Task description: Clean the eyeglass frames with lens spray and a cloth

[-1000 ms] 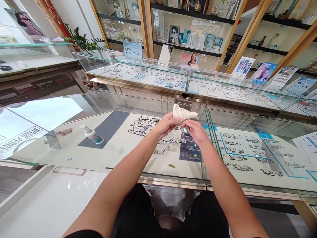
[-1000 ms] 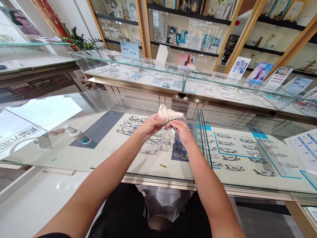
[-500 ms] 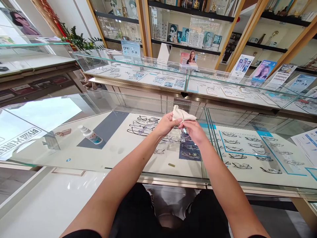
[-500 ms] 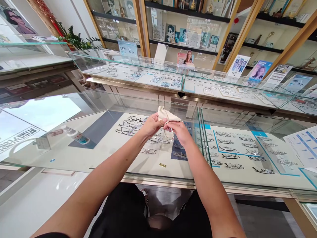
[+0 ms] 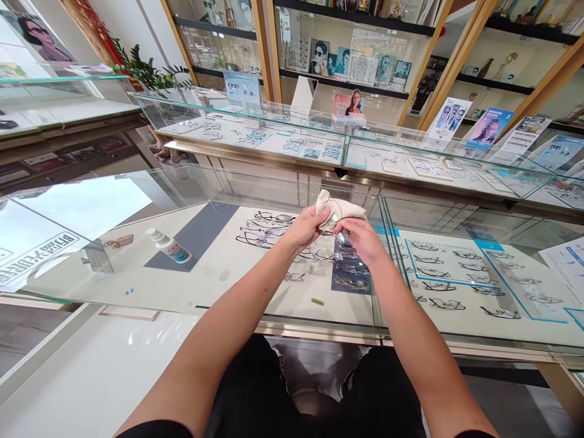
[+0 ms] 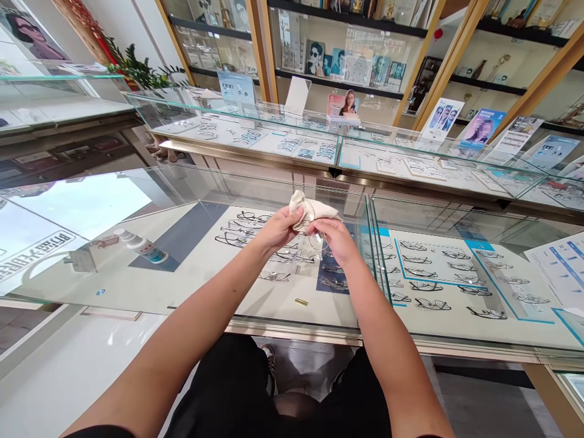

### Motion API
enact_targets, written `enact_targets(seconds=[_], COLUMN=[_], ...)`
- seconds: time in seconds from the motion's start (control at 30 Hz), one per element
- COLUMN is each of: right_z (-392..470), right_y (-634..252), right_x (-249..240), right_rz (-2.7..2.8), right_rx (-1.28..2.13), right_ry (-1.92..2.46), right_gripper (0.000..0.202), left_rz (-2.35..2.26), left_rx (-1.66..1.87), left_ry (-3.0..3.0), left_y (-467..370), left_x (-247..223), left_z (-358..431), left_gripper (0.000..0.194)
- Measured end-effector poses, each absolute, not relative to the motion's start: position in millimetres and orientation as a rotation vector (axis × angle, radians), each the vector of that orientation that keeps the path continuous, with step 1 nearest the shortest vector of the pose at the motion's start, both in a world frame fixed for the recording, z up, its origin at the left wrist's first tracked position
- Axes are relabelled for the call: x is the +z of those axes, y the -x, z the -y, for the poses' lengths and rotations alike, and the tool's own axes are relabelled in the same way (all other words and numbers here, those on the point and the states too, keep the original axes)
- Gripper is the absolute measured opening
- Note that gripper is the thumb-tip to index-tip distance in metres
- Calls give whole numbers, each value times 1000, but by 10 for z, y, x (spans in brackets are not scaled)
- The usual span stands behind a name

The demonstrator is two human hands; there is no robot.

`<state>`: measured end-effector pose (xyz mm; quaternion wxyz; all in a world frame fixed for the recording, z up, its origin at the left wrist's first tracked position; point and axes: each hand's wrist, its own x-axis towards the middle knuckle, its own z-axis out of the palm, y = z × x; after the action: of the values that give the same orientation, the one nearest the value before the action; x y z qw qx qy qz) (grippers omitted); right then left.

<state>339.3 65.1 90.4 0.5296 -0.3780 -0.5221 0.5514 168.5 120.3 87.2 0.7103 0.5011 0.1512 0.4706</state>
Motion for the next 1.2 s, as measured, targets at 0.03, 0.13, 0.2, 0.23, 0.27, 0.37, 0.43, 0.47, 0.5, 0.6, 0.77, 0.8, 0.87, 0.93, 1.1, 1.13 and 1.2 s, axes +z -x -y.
enact_targets(seconds=[0.03,0.13,0.2,0.23,0.27,0.37,0.43,0.47,0.5,0.6,0.77,0.8,0.87,0.93,1.1,1.13,1.2], right_z=[-656,-682,-697,-701,-701,-687,-674,-671,-670,-681,-697,-694,-687,-682,-692,-693,-693], right_y=[-3398,-3380,-3354,-3341,-3332,-3330,-3355,-3373,-3392,-3430,-3356,-3331,-3294,-3290,-3376,-3385,-3379], right_x=[906,866,822,802,788,783,808,824,839,862,801,784,758,751,798,807,812], right_rz=[1234,1224,1233,1237,1243,1265,1265,1260,1254,1249,1233,1233,1251,1273,1240,1235,1246], right_rx=[1316,1326,1339,1347,1352,1351,1339,1334,1329,1316,1346,1363,1394,1400,1322,1317,1323], right_ry=[895,892,908,915,919,918,910,908,909,918,903,898,885,872,866,865,859], right_gripper=[27,29,31,32,32,32,30,30,30,32,34,34,34,31,27,27,26], left_rz=[-332,-368,-411,-422,-426,-437,-449,-451,-448,-432,-469,-485,-534,-591,-514,-476,-425], left_rx=[1053,1101,1127,1132,1137,1132,1118,1106,1089,1031,1111,1146,1206,1247,1166,1134,1103], left_ry=[-1111,-1125,-1144,-1155,-1163,-1156,-1132,-1121,-1115,-1149,-1209,-1203,-1184,-1159,-1116,-1121,-1148], left_y=[-1690,-1728,-1753,-1761,-1766,-1751,-1712,-1687,-1659,-1597,-1674,-1703,-1745,-1753,-1696,-1691,-1698], left_x=[867,848,839,837,837,840,843,845,848,864,851,838,810,788,800,810,833], left_z=[-1200,-1159,-1126,-1114,-1108,-1138,-1195,-1228,-1260,-1307,-1203,-1180,-1163,-1187,-1274,-1267,-1221], left_gripper=[55,56,50,48,47,50,55,57,58,53,53,52,52,58,61,60,59])
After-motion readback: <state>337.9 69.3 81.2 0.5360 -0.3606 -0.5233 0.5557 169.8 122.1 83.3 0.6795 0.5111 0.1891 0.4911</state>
